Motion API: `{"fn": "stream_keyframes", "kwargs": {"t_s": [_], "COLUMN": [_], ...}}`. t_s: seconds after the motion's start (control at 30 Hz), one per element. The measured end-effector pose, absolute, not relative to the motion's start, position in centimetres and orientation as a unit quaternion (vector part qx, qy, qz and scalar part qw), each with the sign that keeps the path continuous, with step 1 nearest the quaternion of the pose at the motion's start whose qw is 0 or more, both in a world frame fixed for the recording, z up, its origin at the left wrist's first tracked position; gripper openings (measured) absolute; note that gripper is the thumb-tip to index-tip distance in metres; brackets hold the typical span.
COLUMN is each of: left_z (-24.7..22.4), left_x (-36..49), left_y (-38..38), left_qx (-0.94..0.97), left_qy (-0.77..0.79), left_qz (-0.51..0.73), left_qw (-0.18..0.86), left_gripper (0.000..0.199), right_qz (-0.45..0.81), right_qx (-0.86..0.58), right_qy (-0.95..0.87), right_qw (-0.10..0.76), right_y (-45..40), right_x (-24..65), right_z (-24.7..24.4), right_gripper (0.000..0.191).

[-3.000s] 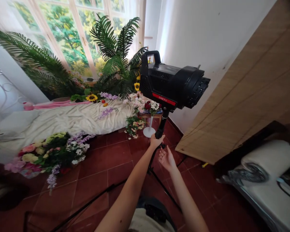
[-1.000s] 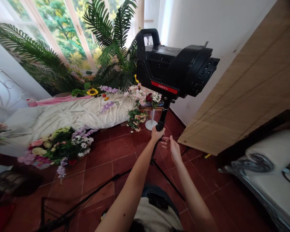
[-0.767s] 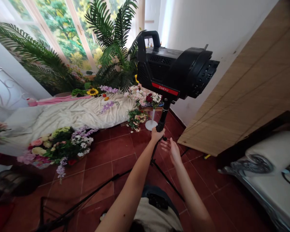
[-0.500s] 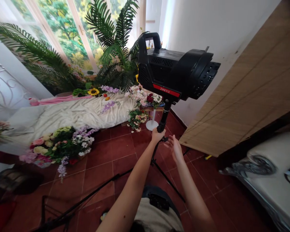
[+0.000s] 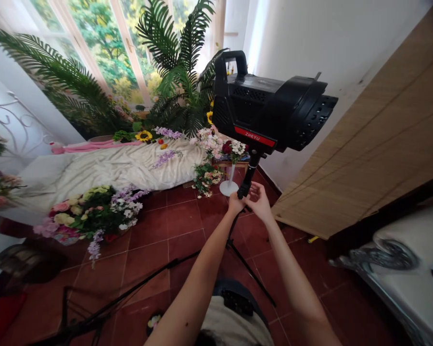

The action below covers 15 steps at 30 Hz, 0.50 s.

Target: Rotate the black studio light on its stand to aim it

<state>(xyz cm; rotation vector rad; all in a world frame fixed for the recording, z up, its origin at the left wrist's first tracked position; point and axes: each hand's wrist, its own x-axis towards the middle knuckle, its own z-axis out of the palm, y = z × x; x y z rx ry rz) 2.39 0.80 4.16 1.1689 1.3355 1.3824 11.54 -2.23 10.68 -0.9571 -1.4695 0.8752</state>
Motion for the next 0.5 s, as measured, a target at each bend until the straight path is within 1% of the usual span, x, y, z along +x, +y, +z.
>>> {"fn": "stream_keyframes", "kwargs": {"t_s": [0.07,0.13,0.23,0.3,0.4,0.5], "left_z": [3.9,3.5,3.0,2.8,2.8,2.9], "left_x": [2.3,2.2,2.2,2.2,2.2,2.2], "left_y": [1.1,1.4,1.5,1.4,1.1,0.9], "left_qx": [0.508,0.518,0.513,0.519,0.533,0.539], "left_qy": [0.518,0.511,0.517,0.521,0.545,0.562], "left_qz": [0.561,0.575,0.589,0.582,0.552,0.531], "left_qw": [0.398,0.374,0.352,0.347,0.339,0.333], "left_gripper": [0.007,0.013,0.019,0.016,0.004,0.009], "right_qz": [0.393,0.422,0.415,0.406,0.449,0.491], "right_qx": [-0.393,-0.387,-0.409,-0.411,-0.354,-0.3], "right_qy": [-0.647,-0.658,-0.657,-0.666,-0.708,-0.73], "right_qw": [0.522,0.489,0.478,0.472,0.415,0.368], "right_y": [-1.2,-0.5,0.4,0.9,1.8,2.3], "right_x": [10.7,9.9,9.1,9.3,10.1,10.8], "right_z": [10.8,10.9,11.1,11.4,12.5,13.9], "right_gripper": [0.055,0.046,0.035,0.032,0.032,0.031]}}
